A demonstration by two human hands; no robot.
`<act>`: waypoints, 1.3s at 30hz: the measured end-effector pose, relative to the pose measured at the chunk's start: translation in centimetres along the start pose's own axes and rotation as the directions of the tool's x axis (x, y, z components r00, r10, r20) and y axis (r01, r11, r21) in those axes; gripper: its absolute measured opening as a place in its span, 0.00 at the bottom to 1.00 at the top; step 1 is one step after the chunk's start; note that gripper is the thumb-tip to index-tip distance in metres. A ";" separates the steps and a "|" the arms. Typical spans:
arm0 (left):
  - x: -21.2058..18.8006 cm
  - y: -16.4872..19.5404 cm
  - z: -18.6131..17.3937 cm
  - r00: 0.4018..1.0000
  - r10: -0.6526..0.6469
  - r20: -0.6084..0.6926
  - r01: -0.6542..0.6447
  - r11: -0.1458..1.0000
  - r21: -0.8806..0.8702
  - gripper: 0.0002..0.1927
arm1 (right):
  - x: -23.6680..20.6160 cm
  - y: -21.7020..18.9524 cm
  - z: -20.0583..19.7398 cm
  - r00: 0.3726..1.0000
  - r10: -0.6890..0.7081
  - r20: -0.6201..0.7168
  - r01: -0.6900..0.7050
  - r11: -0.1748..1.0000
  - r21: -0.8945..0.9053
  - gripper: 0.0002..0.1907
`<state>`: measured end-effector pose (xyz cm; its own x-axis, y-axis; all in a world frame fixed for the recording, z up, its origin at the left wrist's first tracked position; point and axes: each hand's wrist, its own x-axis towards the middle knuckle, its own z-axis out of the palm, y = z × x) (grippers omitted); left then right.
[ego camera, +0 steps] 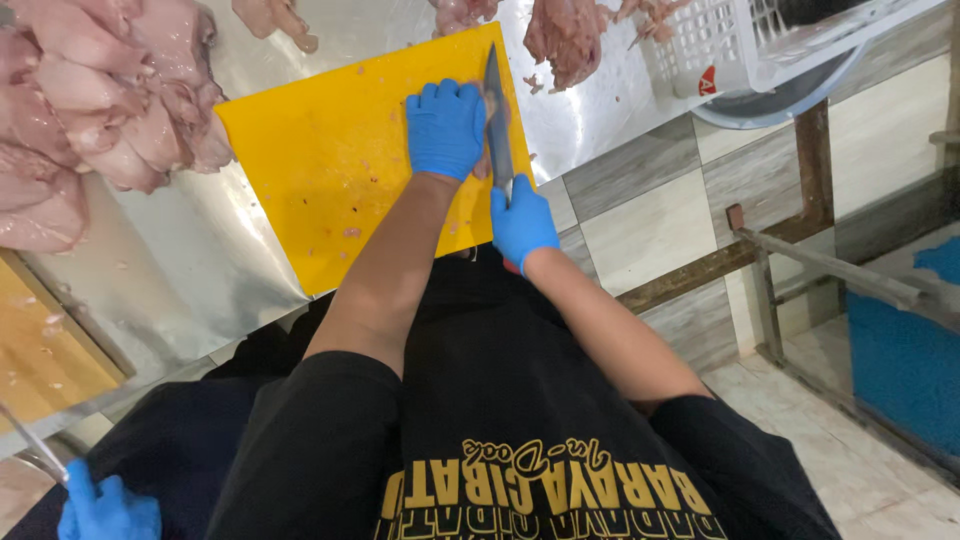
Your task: The person cuts raw chicken pieces on a yellow cutting board with a knife, trimming and slicing each piece, then moves finished pieces aside onto the stainless steel table and picks up the next piece to continue cutting.
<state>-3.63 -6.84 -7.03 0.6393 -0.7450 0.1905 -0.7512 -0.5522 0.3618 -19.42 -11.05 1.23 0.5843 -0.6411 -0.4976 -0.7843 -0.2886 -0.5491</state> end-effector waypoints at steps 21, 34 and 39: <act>0.3 -2.1 0.9 1.000 0.001 0.023 0.001 0.996 -0.085 0.09 | 2.2 0.6 4.2 0.996 -0.089 0.016 0.087 0.990 0.108 0.18; 0.8 -2.6 0.2 0.996 0.017 0.087 -0.010 0.996 -0.089 0.11 | -2.2 -1.0 1.4 0.957 0.071 0.281 -0.146 0.956 0.255 0.18; 1.5 -2.6 -0.5 0.994 0.016 0.111 -0.010 0.998 -0.056 0.12 | -3.7 -0.9 1.4 0.913 0.135 0.385 -0.261 0.919 0.296 0.16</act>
<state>-0.69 -6.33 -7.23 0.6049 -0.7907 0.0940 -0.7472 -0.5228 0.4104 -20.62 -7.43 2.64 0.5078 -0.3505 -0.7870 -0.8115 0.1122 -0.5735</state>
